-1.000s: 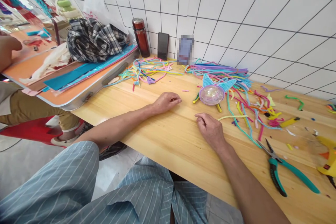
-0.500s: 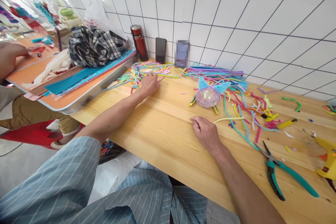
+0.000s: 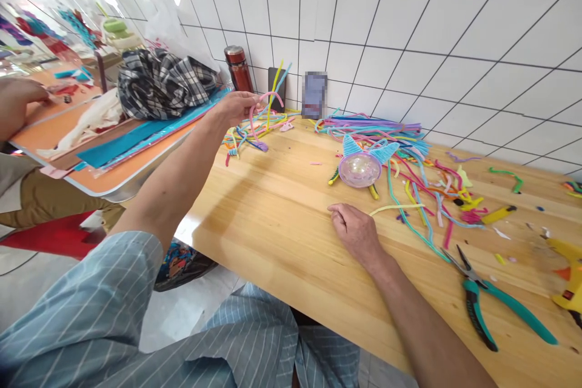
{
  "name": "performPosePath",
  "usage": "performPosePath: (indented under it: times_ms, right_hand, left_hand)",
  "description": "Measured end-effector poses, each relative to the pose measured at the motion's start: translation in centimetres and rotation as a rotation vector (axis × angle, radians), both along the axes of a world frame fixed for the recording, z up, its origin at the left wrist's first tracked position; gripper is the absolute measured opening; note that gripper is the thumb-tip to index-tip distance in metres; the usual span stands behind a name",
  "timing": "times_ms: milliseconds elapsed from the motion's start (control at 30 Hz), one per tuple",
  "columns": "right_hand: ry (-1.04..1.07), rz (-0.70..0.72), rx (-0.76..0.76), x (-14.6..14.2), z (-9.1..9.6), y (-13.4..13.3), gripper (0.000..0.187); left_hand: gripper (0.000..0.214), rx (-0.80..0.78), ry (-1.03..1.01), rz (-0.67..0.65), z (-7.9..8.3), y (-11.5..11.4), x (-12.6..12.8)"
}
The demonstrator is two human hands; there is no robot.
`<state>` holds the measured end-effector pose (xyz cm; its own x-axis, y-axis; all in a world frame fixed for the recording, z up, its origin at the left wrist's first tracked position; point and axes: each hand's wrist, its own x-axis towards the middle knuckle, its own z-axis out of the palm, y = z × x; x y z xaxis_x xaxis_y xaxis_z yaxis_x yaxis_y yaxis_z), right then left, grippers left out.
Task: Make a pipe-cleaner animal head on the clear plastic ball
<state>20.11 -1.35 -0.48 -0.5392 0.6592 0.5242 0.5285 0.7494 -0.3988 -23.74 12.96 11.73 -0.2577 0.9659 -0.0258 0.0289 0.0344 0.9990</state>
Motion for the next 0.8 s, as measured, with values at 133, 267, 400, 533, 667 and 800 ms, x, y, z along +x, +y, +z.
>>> performPosePath:
  times_ms: [133,267,400,533,667,800]
  right_hand:
    - [-0.008,-0.010,-0.006,0.0,0.0,0.0,0.022]
    - [0.042,-0.012,0.049,-0.2,0.3,-0.1,0.022]
    - [0.147,-0.050,0.076,-0.3,1.3,-0.6,0.020]
    - [0.360,-0.132,-0.047,-0.4,3.6,-1.3,0.018]
    - [0.638,-0.123,-0.270,-1.2,6.5,-2.3,0.037]
    - [0.747,-0.214,-0.437,-1.4,9.0,-2.8,0.028]
  left_hand:
    - [0.015,0.035,-0.170,0.001,0.6,-1.0,0.5]
    - [0.015,0.074,-0.346,-0.114,1.6,-3.7,3.2]
    - [0.009,0.120,-0.410,-0.236,2.5,-8.3,8.4]
    - [0.019,0.140,-0.321,-0.404,1.5,-13.7,15.6]
    - [0.014,0.043,-0.197,-0.590,-1.3,-17.4,21.6]
    - [0.014,0.052,-0.181,-0.613,-3.8,-18.6,24.9]
